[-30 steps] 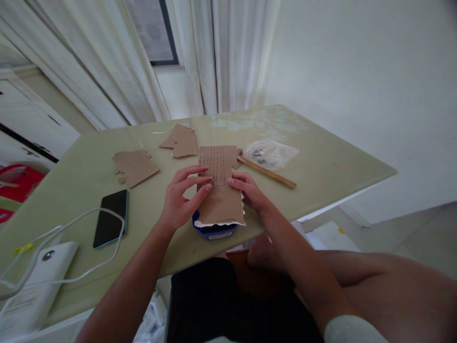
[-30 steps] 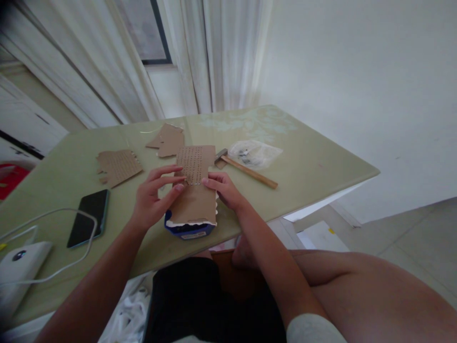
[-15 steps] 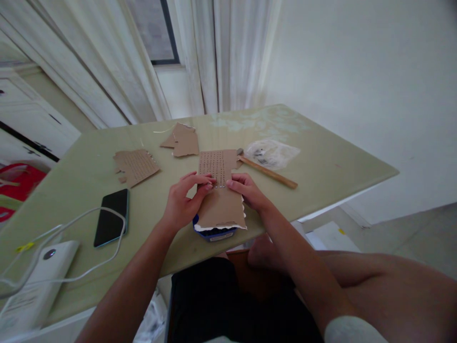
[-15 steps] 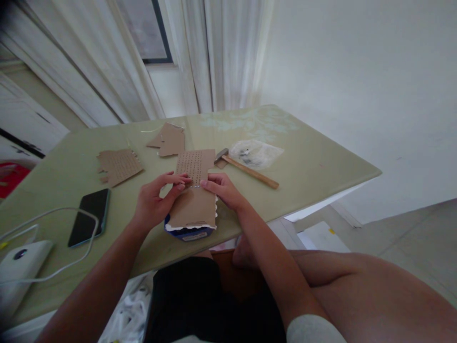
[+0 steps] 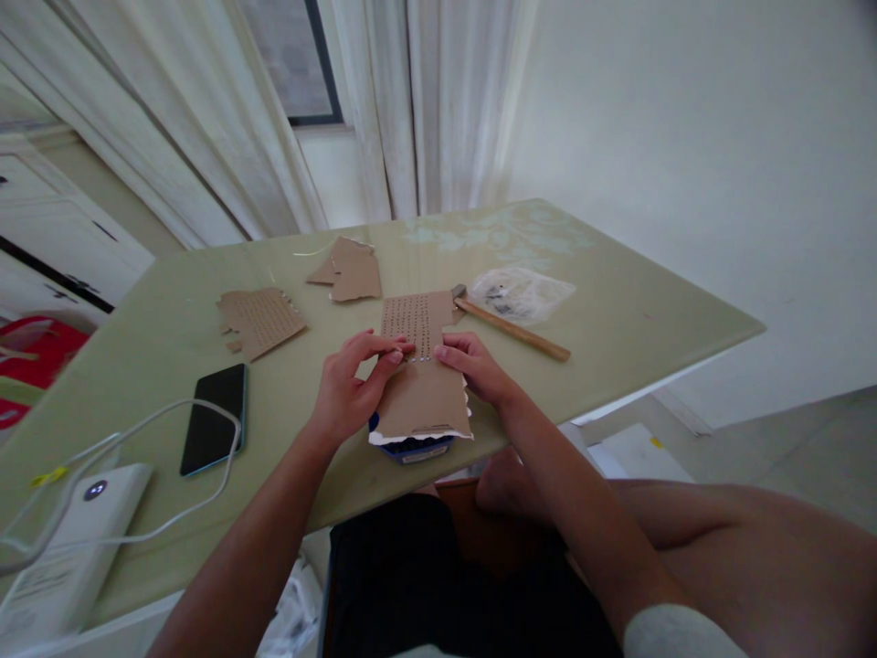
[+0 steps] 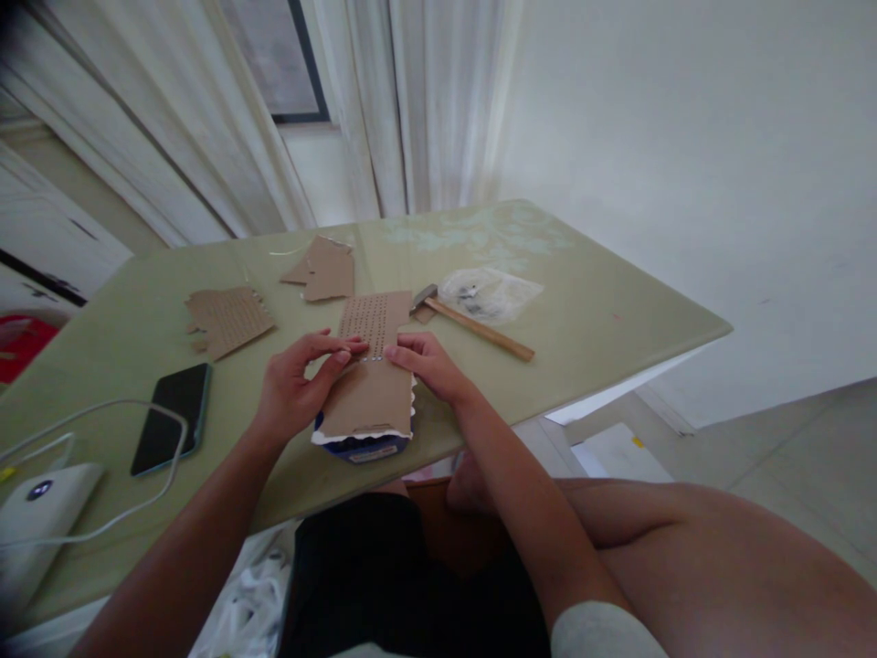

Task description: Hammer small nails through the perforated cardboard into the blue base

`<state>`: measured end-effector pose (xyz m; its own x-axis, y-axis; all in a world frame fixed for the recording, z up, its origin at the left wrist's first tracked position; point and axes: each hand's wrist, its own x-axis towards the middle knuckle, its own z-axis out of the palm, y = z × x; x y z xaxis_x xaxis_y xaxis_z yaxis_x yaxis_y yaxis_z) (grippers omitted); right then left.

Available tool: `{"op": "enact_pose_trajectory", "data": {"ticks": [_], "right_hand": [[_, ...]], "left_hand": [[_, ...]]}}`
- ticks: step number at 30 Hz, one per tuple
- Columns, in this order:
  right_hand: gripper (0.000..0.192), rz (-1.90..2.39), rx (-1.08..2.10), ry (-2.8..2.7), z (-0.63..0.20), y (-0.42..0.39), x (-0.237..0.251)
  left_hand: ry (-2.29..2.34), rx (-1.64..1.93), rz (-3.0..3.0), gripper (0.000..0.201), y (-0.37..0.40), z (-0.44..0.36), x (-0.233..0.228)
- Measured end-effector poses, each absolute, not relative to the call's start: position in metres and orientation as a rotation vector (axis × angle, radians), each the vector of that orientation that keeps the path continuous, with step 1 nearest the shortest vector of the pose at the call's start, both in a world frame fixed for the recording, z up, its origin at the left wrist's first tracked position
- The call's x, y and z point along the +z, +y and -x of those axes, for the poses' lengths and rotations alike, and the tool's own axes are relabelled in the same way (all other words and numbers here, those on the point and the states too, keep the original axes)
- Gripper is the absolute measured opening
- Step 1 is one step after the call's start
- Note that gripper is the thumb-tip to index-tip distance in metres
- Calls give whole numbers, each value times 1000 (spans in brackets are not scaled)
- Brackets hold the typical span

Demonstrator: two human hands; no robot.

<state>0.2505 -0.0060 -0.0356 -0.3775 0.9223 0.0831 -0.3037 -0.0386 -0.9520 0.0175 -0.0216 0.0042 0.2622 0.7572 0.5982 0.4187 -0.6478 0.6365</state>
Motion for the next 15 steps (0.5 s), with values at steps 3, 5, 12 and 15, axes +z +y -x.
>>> {"op": "enact_pose_trajectory", "data": {"ticks": [3,5,12,15], "right_hand": [[48,737,1601,-1258,-251,-6,-36],[49,742,1601,-1256,-251,-6,-36],[48,750,1611,-1248,-251,-6,-37],[48,741,1609,-1259,-251,-6,-36]], "left_hand": [[1075,1336,-2193,14,-22,-17,5],[1067,1341,-2198,13,-22,-18,5],[1083,1339,-2143,14,-24,-17,6],[1076,1332,-2136,15,-25,-18,7]]}}
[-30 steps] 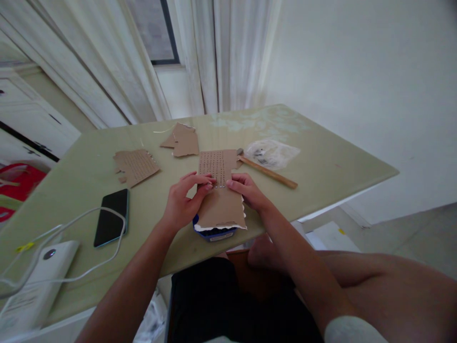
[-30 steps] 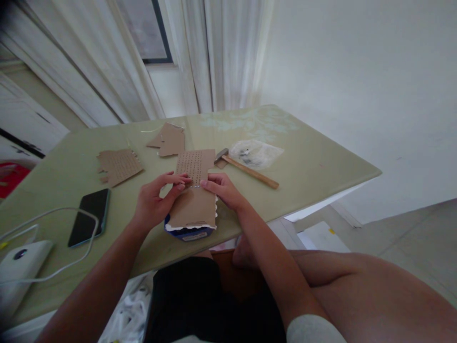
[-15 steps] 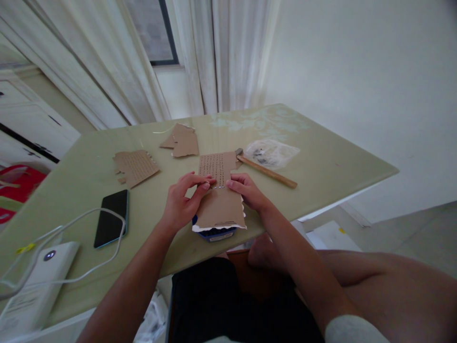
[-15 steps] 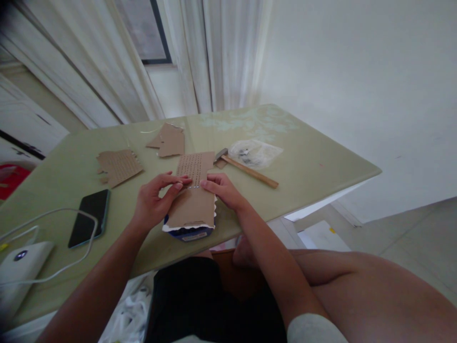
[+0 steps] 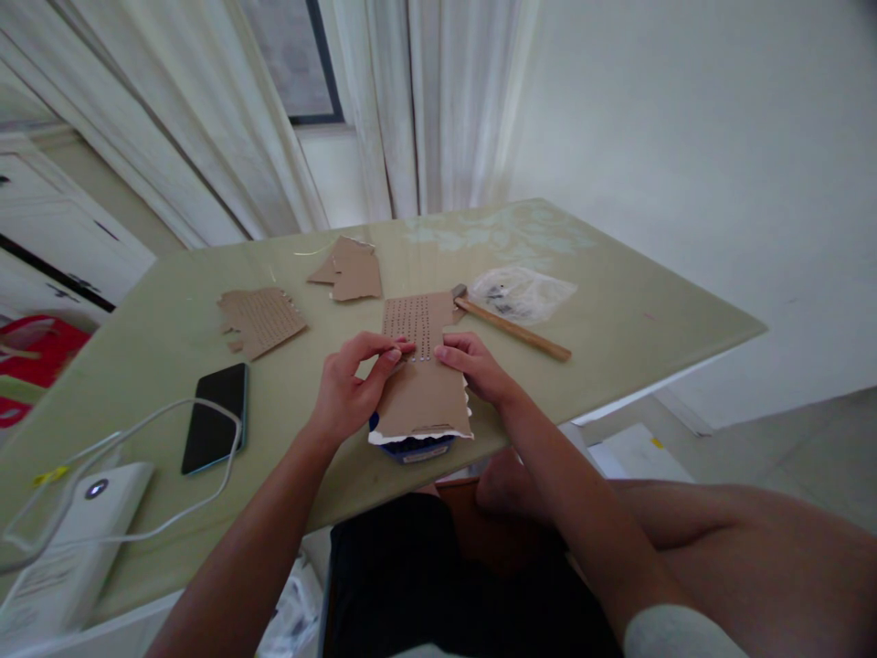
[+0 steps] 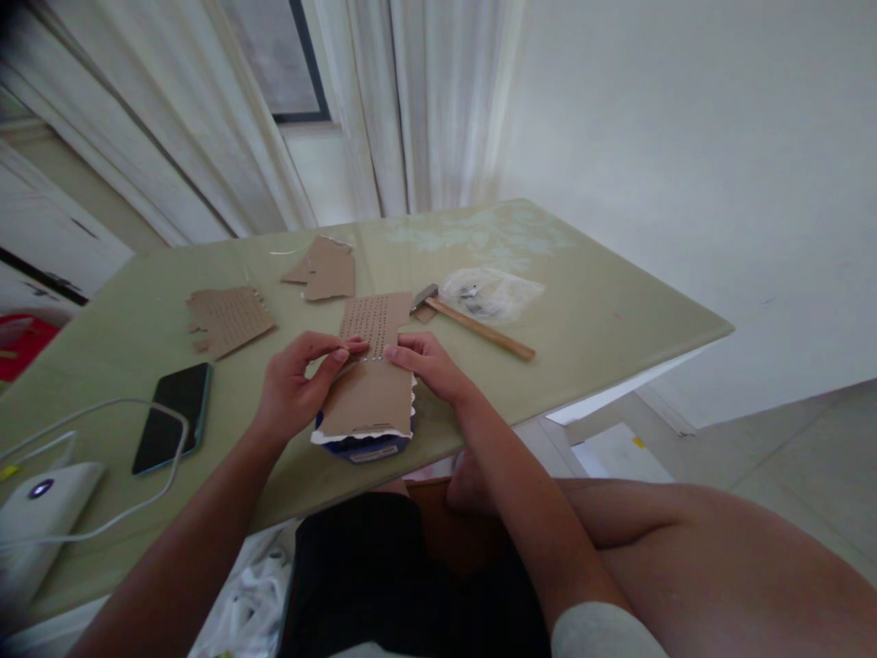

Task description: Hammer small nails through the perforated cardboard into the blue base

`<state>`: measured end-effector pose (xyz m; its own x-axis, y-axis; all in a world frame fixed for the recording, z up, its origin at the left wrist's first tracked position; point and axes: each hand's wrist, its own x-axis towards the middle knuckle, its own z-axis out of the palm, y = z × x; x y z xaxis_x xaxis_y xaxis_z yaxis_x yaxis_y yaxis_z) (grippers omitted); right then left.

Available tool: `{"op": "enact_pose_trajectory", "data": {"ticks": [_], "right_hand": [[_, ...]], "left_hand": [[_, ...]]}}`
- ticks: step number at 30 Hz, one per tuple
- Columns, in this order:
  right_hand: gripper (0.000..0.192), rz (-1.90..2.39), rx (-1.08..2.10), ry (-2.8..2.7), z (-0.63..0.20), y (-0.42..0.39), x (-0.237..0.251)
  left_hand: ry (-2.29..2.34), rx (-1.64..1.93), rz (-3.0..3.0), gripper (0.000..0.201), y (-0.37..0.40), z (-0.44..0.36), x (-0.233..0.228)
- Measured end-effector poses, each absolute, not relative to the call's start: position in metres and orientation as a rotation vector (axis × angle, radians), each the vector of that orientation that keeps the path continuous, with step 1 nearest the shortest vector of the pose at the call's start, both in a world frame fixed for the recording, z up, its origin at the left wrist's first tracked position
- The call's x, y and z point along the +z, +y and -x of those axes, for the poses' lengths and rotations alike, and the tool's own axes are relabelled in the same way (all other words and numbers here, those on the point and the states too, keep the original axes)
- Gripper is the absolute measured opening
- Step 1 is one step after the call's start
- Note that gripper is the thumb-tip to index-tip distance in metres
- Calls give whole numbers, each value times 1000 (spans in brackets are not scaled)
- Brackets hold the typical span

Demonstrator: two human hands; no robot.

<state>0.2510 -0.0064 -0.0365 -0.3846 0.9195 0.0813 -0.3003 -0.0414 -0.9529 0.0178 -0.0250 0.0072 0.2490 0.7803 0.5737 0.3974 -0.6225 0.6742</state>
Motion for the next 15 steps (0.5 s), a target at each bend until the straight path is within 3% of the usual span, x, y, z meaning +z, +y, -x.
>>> {"op": "enact_pose_trajectory", "data": {"ticks": [15], "right_hand": [[44,737,1586,-1329,-249,-6,-36]], "left_hand": [[1026,1317,-1939,17,-30,-21,12]]}}
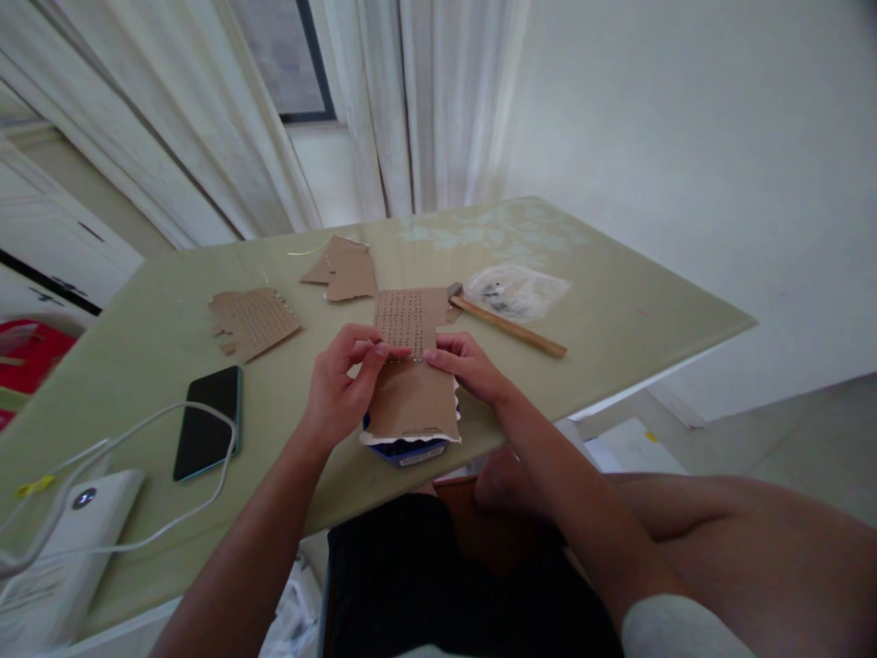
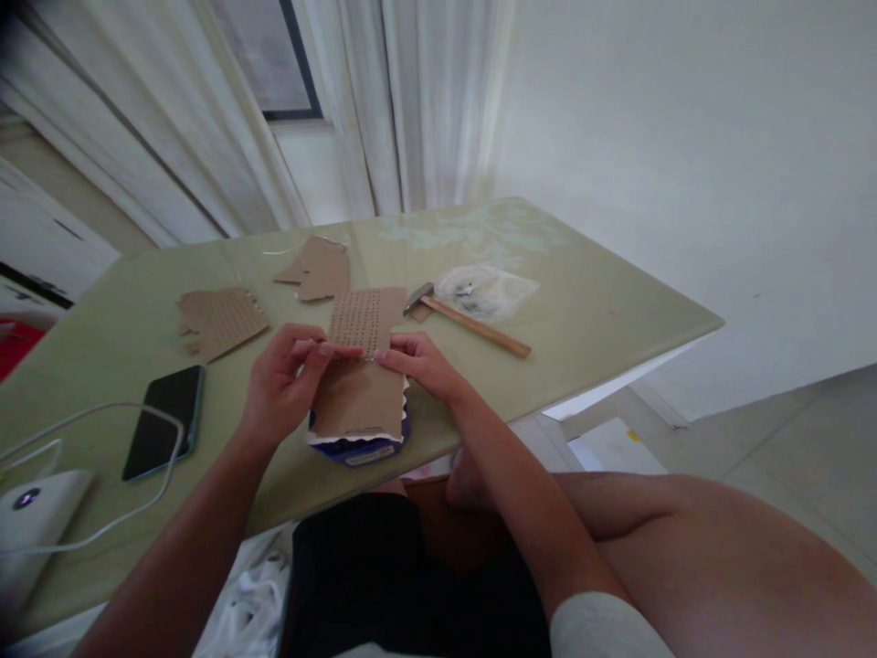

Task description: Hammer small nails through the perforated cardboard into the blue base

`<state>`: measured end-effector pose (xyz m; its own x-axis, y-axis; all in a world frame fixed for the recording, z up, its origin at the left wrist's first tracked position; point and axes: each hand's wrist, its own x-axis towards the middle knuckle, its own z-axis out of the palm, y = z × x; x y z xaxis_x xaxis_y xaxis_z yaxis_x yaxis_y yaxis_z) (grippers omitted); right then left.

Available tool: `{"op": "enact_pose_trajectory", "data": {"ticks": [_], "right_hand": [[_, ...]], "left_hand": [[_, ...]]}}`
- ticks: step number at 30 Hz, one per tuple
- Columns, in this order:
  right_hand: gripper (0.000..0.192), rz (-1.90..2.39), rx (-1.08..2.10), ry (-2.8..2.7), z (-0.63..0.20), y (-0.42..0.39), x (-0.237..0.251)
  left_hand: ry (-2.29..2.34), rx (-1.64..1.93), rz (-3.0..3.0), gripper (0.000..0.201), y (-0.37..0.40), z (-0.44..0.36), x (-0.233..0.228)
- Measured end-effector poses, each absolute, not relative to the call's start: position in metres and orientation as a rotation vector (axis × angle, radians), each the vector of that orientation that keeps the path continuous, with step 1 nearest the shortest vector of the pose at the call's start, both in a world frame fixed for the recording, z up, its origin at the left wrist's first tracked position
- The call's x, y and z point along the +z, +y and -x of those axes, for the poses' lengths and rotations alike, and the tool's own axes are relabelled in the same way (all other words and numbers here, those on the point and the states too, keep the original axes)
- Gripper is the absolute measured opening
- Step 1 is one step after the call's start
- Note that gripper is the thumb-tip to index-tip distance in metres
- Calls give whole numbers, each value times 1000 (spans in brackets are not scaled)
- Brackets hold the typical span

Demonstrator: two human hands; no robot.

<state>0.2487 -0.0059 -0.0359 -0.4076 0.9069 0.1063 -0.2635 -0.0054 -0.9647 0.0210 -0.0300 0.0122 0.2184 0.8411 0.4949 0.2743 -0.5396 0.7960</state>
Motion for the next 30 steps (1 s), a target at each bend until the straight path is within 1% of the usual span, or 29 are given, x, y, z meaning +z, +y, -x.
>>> {"op": "enact_pose_trajectory", "data": {"ticks": [2,4,6,8,10,12,14,15,19,24,30], "right_hand": [[43,730,1566,-1317,-248,-4,-38],[43,736,1566,-1278,-249,-3,-39],[42,737,1579,-1232,-249,-2,-40],[42,730,1594,-1197,-250,-2,-39],[42,730,1600,-1153,-250,-2,-38],[42,747,1593,-1083,-250,-2,-36],[43,763,1576,-1020,-250,-2,-35],[44,766,1567,-1001,-250,-1,-34],[44,763,1554,-978,-251,0,-32],[41,785,1568,-987,-249,2,-31],[45,827,1579,-1009,-248,4,-34]], "left_hand": [[1056,1353,-1998,18,-29,-22,14],[1081,1471,-1979,18,-23,-17,15],[1150,1643,-1842,19,-12,-6,15],[1324,1722,-1709,23,2,11,12],[1608,1512,-1754,25,15,29,6],[1905,1146,-1878,24,24,44,-2],[2082,847,-1957,24,30,52,-12],[2123,770,-1970,24,32,53,-17],[2153,709,-1949,24,38,52,-30],[2122,673,-1907,24,42,48,-36],[2104,673,-1853,27,40,42,-36]]}}
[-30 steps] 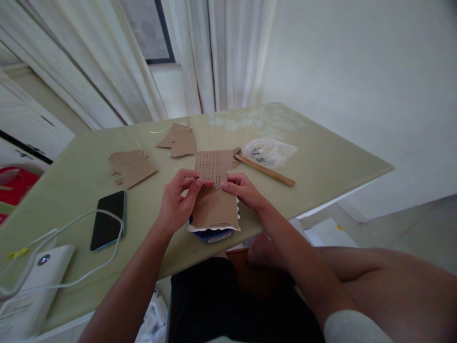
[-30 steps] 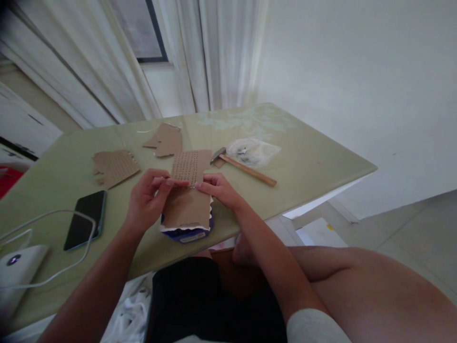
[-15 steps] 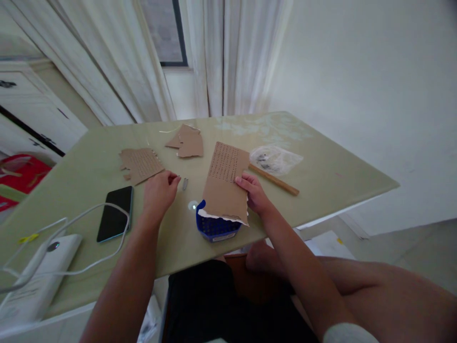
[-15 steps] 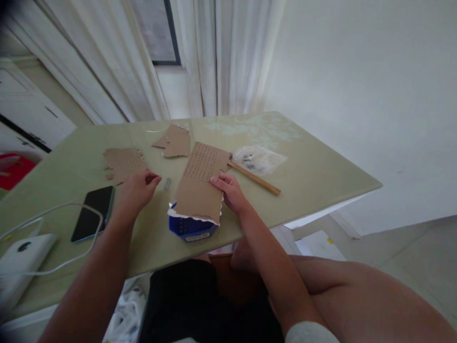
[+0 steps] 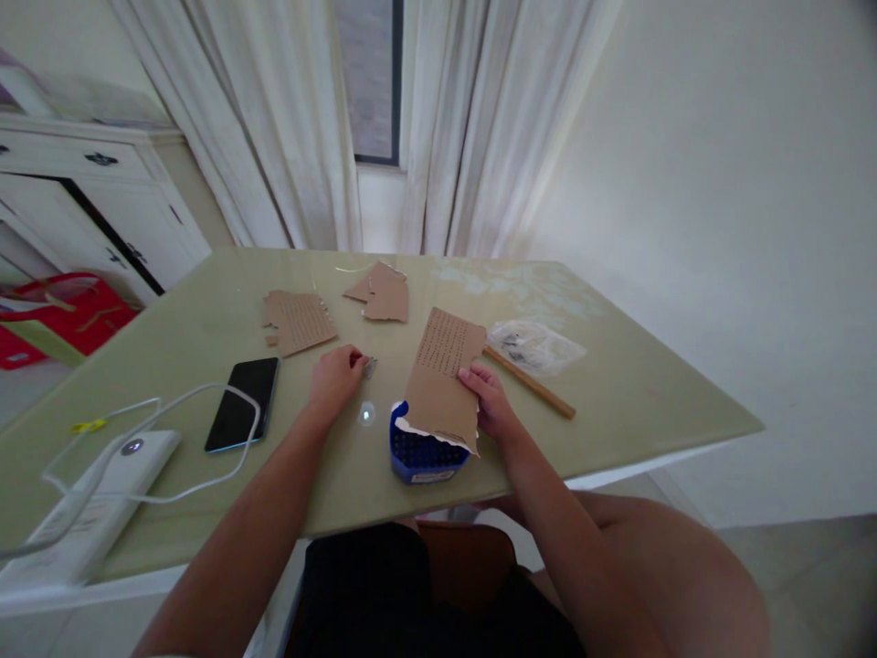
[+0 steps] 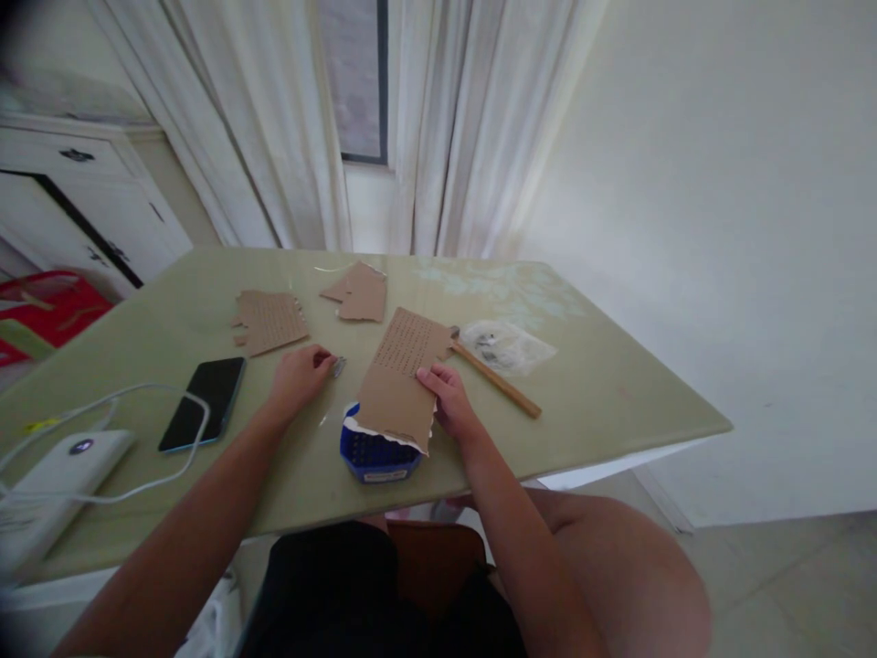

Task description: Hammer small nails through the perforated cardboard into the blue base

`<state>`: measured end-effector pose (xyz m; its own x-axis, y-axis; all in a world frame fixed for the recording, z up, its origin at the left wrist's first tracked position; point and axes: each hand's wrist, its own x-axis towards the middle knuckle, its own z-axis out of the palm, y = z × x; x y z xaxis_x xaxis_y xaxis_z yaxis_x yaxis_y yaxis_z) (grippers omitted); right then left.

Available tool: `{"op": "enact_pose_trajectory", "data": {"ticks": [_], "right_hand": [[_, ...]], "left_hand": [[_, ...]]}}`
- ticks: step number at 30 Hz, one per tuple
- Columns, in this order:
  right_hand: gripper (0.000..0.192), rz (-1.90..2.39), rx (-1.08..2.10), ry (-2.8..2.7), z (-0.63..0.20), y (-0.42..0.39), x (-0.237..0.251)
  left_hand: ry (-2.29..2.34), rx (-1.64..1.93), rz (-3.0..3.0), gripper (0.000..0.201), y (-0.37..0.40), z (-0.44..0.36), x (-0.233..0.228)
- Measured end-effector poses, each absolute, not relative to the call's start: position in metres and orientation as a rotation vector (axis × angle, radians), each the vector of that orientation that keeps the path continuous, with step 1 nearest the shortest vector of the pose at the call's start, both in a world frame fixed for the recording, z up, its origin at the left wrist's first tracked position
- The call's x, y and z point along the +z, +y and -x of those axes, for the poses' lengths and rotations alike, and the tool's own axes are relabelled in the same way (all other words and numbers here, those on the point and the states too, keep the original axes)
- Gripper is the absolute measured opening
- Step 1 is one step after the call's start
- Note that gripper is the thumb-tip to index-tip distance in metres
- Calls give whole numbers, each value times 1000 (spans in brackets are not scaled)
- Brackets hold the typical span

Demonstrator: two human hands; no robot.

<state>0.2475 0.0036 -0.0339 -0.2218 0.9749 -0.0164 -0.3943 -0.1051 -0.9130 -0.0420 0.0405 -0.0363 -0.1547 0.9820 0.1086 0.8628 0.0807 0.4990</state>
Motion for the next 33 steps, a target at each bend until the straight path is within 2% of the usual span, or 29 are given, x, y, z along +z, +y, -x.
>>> {"op": "enact_pose_trajectory", "data": {"ticks": [15,23,30,33], "right_hand": [[44,781,1586,-977,-248,4,-35],[44,743,1610,-966,-247,5,-35],[44,711,1586,-958,-249,1,-31],[43,691,1596,-965,-248,-4,-30]], "left_hand": [[2123,650,-1810,31,40,38,-36],[2037,863,-1849,28,38,33,-37],[1611,1220,-1972,34,18,7,-16],[1229,1390,-2011,27,7,-4,-10]]}}
